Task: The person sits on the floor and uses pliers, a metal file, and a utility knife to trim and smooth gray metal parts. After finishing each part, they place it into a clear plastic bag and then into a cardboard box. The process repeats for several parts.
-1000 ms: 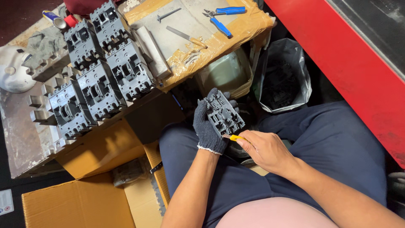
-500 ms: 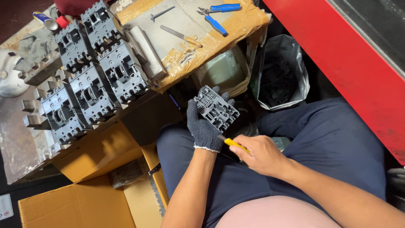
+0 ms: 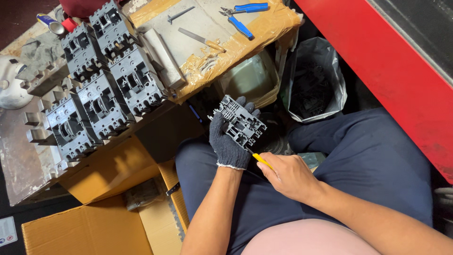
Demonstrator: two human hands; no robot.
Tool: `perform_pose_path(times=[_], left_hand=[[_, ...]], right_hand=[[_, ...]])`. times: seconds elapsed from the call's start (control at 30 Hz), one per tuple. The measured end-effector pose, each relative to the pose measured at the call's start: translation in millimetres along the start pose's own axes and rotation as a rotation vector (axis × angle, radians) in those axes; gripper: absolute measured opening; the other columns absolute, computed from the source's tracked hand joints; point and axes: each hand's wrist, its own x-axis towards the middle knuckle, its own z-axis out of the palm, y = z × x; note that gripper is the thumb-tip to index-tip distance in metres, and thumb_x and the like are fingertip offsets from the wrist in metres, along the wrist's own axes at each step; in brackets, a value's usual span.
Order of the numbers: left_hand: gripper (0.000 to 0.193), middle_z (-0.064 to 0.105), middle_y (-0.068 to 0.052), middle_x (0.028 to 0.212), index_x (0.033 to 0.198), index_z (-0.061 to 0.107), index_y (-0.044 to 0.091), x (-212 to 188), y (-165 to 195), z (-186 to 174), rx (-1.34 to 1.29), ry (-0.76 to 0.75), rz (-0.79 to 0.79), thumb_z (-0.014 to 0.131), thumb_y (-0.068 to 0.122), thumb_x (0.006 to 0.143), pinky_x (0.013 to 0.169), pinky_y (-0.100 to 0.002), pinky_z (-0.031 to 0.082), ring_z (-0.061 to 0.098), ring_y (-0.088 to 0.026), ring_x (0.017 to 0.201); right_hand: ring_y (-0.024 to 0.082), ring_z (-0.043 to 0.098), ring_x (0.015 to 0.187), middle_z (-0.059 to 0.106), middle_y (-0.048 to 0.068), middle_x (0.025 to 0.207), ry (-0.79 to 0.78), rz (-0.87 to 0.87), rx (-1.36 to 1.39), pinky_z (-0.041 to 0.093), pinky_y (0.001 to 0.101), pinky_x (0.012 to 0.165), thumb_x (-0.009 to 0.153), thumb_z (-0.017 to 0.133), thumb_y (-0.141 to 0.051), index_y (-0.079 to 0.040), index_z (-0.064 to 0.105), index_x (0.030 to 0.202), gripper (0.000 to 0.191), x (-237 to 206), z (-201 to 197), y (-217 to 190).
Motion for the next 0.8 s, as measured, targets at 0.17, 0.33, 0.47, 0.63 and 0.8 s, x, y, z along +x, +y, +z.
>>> perform_pose_path(times=[0.17,0.33,0.47,0.63,0.8], left_hand=[[0.05,0.061,-0.024,0.135,0.141,0.055,0.004,-0.2,0.3,2.1,-0.011,0.02,-0.001,0.052,0.032,0.1,0.11,-0.058,0.047,0.062,-0.04,0.117],[0.05,0.063,-0.022,0.133,0.141,0.056,0.005,-1.1,0.1,1.0,0.027,0.008,0.024,0.053,0.032,0.098,0.11,-0.058,0.046,0.062,-0.04,0.12],[0.05,0.063,-0.023,0.133,0.141,0.055,0.004,-0.4,0.7,-0.8,0.009,-0.014,0.028,0.053,0.032,0.099,0.111,-0.058,0.046,0.061,-0.041,0.121],[0.051,0.063,-0.023,0.132,0.141,0.056,0.004,0.4,1.0,-1.4,0.015,-0.006,0.041,0.053,0.032,0.098,0.11,-0.058,0.047,0.061,-0.041,0.121],[0.051,0.063,-0.022,0.132,0.141,0.056,0.004,-0.9,0.9,-0.3,0.033,0.028,0.041,0.053,0.032,0.098,0.109,-0.058,0.048,0.062,-0.041,0.12]], right_hand=[[0.036,0.066,0.061,0.068,0.015,0.071,0.023,0.03,-0.011,0.05,0.0455,0.052,0.093,0.068,-0.017,-0.002,0.065,0.103,0.018,-0.3,-0.6,-3.7],[0.036,0.067,0.062,0.069,0.016,0.073,0.021,-0.002,-0.036,0.051,0.0455,0.052,0.092,0.068,-0.016,-0.001,0.064,0.104,0.019,-0.2,1.1,-4.0],[0.036,0.067,0.062,0.069,0.015,0.073,0.042,-0.015,-0.037,0.051,0.0449,0.052,0.092,0.069,-0.016,0.0,0.064,0.105,0.021,-0.4,2.7,-4.5],[0.036,0.067,0.061,0.07,0.014,0.07,-0.006,0.066,-0.06,0.05,0.0456,0.052,0.093,0.069,-0.016,-0.002,0.066,0.103,0.017,0.7,2.3,-4.3],[0.035,0.067,0.062,0.069,0.015,0.073,0.045,-0.028,-0.05,0.051,0.0444,0.052,0.091,0.069,-0.014,0.0,0.065,0.106,0.021,-0.3,3.3,-2.8]])
